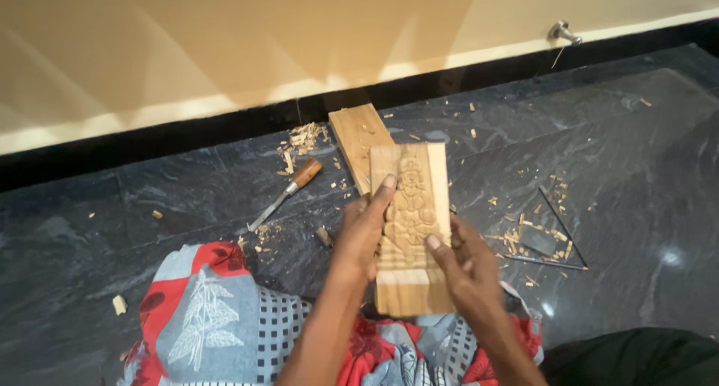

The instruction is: The person carves a detailed figure into a rectangular wooden block using a chisel and a wooden mallet. They repeatedly strike the chisel to shape the wood and occasionally lift the block to view the progress.

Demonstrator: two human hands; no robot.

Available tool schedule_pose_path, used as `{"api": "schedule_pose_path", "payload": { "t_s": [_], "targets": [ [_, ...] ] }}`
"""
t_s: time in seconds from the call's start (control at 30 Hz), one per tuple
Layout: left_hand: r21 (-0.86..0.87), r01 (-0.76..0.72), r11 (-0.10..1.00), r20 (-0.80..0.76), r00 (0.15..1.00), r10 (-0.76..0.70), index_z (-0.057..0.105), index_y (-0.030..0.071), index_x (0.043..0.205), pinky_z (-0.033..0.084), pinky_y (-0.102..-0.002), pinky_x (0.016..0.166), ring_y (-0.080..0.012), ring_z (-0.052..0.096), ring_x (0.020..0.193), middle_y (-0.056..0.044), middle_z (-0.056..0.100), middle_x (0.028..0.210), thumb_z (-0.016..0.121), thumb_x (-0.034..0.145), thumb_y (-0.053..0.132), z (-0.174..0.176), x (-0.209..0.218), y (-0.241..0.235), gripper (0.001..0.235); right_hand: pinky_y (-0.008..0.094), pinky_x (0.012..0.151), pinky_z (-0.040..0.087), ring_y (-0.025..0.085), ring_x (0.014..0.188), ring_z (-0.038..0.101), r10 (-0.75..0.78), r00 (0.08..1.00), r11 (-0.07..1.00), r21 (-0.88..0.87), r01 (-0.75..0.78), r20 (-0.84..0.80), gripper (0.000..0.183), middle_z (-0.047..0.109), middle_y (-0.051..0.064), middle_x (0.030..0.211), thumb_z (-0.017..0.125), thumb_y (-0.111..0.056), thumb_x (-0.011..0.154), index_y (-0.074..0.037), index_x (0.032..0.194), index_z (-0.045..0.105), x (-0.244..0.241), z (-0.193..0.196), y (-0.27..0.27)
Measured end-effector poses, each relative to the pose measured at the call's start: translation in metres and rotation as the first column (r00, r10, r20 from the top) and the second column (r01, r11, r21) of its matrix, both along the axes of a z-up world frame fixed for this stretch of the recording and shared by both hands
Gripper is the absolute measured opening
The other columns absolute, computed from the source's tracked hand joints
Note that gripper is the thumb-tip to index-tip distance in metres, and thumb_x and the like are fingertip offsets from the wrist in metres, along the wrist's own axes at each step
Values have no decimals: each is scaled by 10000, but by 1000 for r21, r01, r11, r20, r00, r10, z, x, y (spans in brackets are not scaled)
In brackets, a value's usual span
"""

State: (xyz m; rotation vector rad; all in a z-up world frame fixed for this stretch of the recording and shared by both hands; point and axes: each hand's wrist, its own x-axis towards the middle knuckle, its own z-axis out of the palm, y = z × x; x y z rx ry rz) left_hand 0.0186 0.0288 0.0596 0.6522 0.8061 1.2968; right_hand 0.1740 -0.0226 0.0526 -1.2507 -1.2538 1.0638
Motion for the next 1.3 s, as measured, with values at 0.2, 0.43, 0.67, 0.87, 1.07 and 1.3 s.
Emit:
{"api": "schedule_pose_path", "payload": {
  "t_s": [0.2,0.43,0.67,0.87,1.07,1.3],
  "targets": [
    [-3,-203,979,-966,254,50,786,52,1124,537,-516,883,-424,672,1052,-235,739,1145,574,1047,441,-106,-51,37,450,314,953,527,199,1106,689,-27,989,997,-75,17,-142,461,731,155,1237,647,-114,948,55,1371,579,6,-140,26],
    [-268,-153,951,-957,-73,-281,742,47,1033,566,-448,885,-348,722,1026,-181,732,1107,889,719,540,-132,-64,18,603,287,881,538,165,1001,706,-21,1000,980,-199,19,-9,391,765,120,1143,634,-114,959,45,1316,634,20,-204,45],
    [-106,-285,953,-985,-103,-141,724,71,1057,571,-463,857,-357,729,990,-183,751,1048,841,747,462,-161,-67,37,513,359,843,553,295,910,724,103,850,933,-346,97,517,441,773,193,989,689,-317,990,-53,1343,709,2,-152,34],
    [-74,-393,917,-992,-62,-107,763,68,978,548,-500,878,-391,718,989,-216,745,1025,596,1013,408,-186,-73,45,380,439,1020,463,358,1295,480,239,418,948,-303,93,876,1069,482,202,1428,886,-554,676,-32,1492,433,-27,-86,-5],
    [55,-360,931,-996,50,79,774,32,871,554,-478,765,-387,710,838,-217,748,922,754,838,281,-187,-80,45,252,431,1105,414,328,1420,383,283,436,943,-330,35,854,1338,371,167,1549,970,-523,508,-12,1556,314,-35,-75,-6],
    [-22,-472,882,-358,827,433,663,-29,908,473,-247,416,-141,594,485,-90,674,725,713,801,-79,-200,-86,54,128,349,1189,322,346,1459,343,299,473,950,-307,-63,829,1364,331,203,1581,984,-428,474,6,1571,299,-22,-97,17]
  ]
}}
